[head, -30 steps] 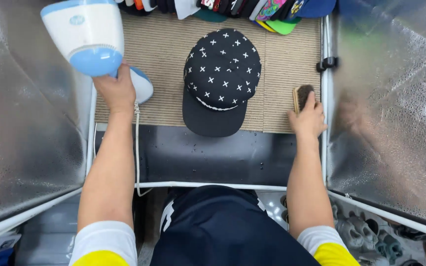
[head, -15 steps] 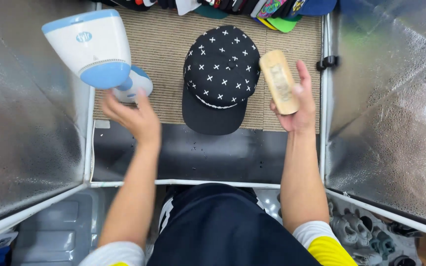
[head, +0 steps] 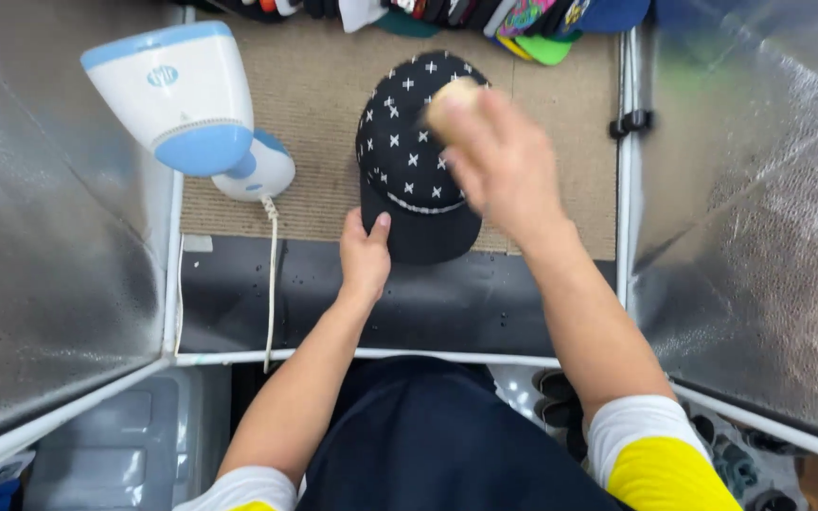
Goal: Cleaning a black baseball cap using a brush and a handheld steamer.
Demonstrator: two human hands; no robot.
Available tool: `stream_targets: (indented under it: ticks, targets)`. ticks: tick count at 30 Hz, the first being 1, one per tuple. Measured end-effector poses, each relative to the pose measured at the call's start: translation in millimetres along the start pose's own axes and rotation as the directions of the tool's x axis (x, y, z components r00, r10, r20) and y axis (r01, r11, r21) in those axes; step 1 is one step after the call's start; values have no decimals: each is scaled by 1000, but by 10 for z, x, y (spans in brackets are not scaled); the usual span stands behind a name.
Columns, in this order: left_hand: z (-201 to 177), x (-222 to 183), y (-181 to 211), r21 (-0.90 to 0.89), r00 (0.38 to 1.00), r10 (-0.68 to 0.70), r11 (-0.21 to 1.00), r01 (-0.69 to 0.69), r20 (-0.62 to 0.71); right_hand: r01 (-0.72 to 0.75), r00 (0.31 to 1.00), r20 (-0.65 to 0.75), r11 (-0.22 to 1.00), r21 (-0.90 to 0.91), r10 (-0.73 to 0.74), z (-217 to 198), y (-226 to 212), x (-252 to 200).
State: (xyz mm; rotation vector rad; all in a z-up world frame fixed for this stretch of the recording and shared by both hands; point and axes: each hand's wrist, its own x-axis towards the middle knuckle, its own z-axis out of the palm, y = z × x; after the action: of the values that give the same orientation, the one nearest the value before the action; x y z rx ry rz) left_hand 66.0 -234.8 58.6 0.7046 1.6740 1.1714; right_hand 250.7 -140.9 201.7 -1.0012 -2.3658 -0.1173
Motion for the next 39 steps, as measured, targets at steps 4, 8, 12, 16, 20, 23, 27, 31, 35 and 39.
stream_targets:
  ticks: [4, 8, 12, 16, 20, 23, 27, 31, 35, 39]
  targets:
    - [-5, -5, -254, 11, 1000, 26, 1000, -26, -7, 216, 961, 197, 971, -101, -193, 173, 258, 415]
    - [-37, 123, -108, 3, 998, 50, 999, -50, -34, -423, 808, 354, 882, -209, 471, 414, 1194, 664]
    - [-104, -38, 49, 16, 999, 21, 1000, -21, 25, -215, 977, 22, 973, 90, 214, 255, 781, 409]
    - [-88, -70, 177, -94, 998, -29, 995, 34, 54, 193, 930, 329, 979, -68, -161, -32, 47, 471]
    - [-96, -206, 206, -23, 998, -41, 999, 42, 42, -569, 765, 451, 811, 137, 461, 314, 787, 356]
    - [-113, -145, 193, 54, 998, -45, 998, 43, 36, -659, 679, 477, 750, 59, 558, 782, 1447, 31]
    - [-167, -245, 286, 358, 963, 269, 900, -250, -3, -826, 528, 455, 559, 78, 717, 496, 1136, 120]
    - [61, -230, 663, 471, 566, 821, 471, -746, 75, -543, 830, 68, 775, 322, 554, -11, 399, 141]
    - [347, 40, 575, 633, 247, 940, 44, -773, 235, 46, 981, 186, 998, 52, -55, -16, 210, 306]
    - [344, 75, 563, 685, 182, 957, -25, -728, 228, -279, 936, 249, 956, 92, 249, 386, 907, 473]
